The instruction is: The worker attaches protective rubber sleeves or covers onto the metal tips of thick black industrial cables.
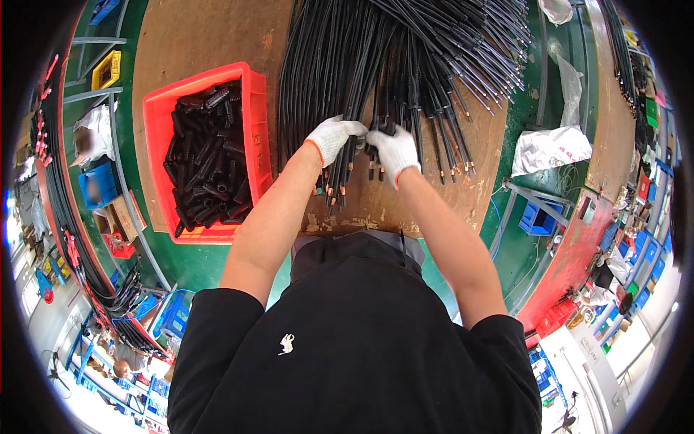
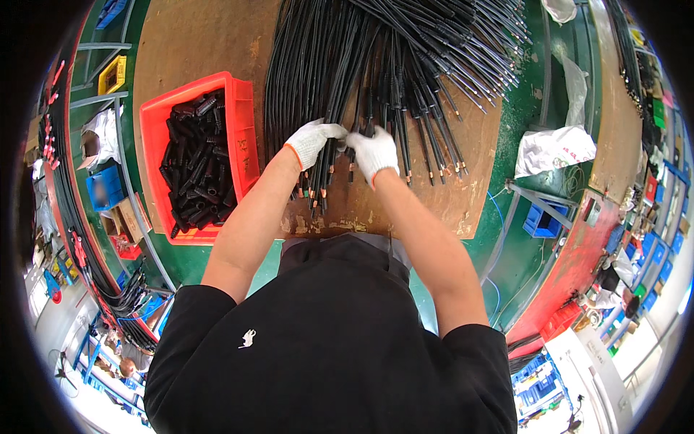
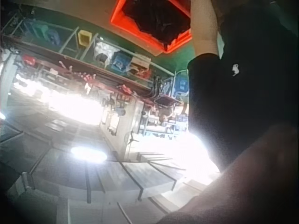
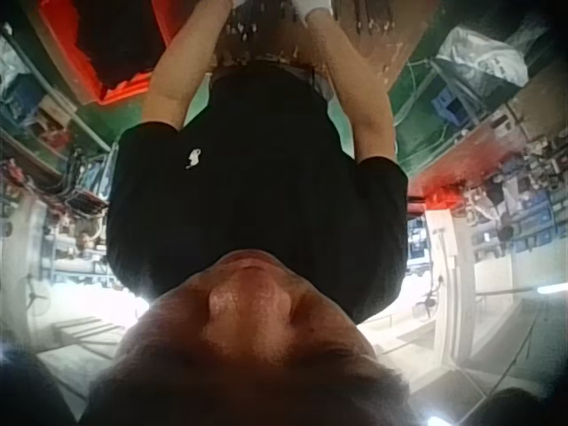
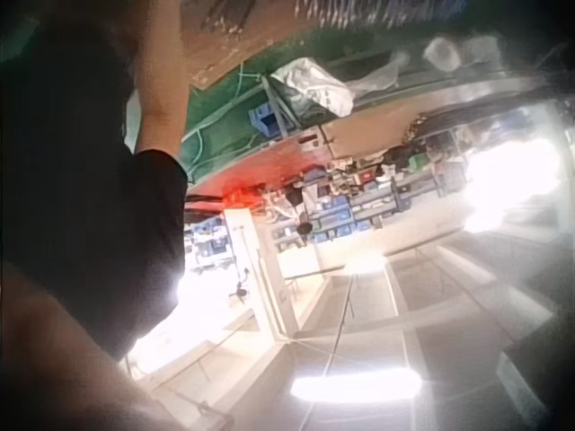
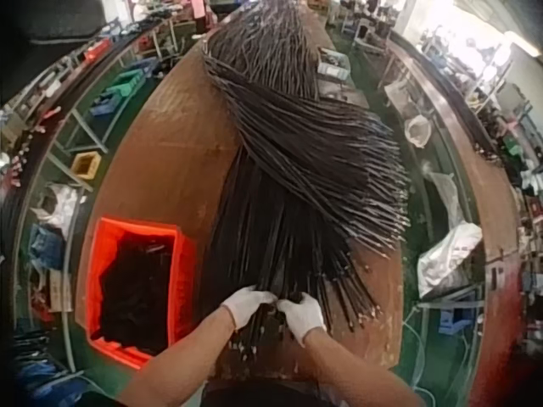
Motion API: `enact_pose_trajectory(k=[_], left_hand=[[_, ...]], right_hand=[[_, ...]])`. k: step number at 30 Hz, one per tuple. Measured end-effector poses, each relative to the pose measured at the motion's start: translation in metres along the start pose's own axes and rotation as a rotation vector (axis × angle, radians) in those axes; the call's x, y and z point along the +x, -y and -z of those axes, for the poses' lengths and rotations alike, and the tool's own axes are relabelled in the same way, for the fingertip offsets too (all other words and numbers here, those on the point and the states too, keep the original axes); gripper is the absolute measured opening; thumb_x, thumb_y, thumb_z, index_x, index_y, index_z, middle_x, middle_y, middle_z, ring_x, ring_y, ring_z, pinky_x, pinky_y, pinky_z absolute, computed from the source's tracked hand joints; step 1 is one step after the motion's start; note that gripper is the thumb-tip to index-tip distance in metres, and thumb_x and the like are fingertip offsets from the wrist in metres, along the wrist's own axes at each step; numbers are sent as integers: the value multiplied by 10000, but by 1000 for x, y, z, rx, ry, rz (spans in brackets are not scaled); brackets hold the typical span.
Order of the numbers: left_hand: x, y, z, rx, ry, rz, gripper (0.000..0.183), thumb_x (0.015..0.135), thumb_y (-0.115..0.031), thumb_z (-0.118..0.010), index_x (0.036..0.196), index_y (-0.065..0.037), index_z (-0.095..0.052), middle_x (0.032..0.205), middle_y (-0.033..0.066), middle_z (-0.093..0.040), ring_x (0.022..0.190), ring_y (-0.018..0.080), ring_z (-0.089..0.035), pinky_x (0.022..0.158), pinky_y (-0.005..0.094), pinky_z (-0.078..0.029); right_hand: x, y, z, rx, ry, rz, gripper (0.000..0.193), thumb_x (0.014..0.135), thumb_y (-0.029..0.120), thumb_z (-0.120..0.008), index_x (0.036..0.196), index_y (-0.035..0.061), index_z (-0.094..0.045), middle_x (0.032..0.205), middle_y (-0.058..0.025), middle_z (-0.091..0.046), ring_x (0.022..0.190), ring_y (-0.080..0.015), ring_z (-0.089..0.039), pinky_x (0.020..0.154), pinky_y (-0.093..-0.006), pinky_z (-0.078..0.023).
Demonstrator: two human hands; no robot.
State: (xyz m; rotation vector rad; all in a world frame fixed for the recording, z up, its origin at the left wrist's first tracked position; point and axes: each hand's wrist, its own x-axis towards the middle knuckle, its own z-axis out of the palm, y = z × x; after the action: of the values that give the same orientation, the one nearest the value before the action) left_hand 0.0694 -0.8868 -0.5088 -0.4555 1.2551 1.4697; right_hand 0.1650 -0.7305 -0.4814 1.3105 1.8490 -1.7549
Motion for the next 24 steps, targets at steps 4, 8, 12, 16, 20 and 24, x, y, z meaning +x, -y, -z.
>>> enact_pose_trajectory(k=[4, 8, 12, 16, 20, 24], left_hand=[[-10, -9, 8, -12, 75, 9, 180, 928, -147, -765, 1019, 7, -743, 897, 126, -763, 725, 224, -719, 679, 386, -607], [-18, -17, 8, -49, 91, 66, 158, 937, -148, -748, 999, -3, -757, 911, 130, -772, 733, 240, -728, 696, 387, -618], [-8, -7, 10, -125, 113, 56, 145, 941, -123, -743, 1030, -9, -747, 915, 124, -768, 774, 253, -744, 723, 384, -630], [3, 1, 3, -134, 192, 119, 157, 910, -88, -751, 1047, -12, -759, 905, 134, -763, 792, 282, -750, 742, 420, -633], [0, 0, -8, -117, 118, 52, 148, 887, -99, -787, 987, 9, -775, 893, 161, -769, 749, 312, -754, 700, 461, -631], [-3, -2, -10, -100, 203, 123, 210, 888, -120, -790, 1064, -7, -772, 933, 146, -771, 800, 292, -761, 756, 424, -641]], right_hand=[[43, 45, 5, -235, -106, 119, 487, 813, 297, -767, 1168, -34, -744, 1116, -237, -789, 1022, -337, -768, 944, -385, -573], [70, 55, 20, 402, -11, 155, 388, 911, 50, -713, 1297, 24, -671, 1133, -125, -754, 976, -216, -735, 859, -372, -616], [39, 57, 29, 689, 89, -22, 451, 903, -29, -760, 1328, 87, -665, 1150, -82, -751, 977, -217, -732, 819, -356, -612], [22, 16, 28, 736, 36, -12, 343, 939, 7, -780, 1252, 87, -666, 1108, -65, -721, 986, -220, -738, 790, -334, -632], [-4, -15, 30, 738, 30, -19, 288, 937, 12, -782, 1188, 15, -641, 1089, -106, -706, 943, -222, -731, 741, -338, -639], [-28, -38, 36, 367, 208, -45, 557, 942, 118, -819, 1428, -44, -600, 1095, -132, -753, 898, -193, -747, 804, -315, -625]])
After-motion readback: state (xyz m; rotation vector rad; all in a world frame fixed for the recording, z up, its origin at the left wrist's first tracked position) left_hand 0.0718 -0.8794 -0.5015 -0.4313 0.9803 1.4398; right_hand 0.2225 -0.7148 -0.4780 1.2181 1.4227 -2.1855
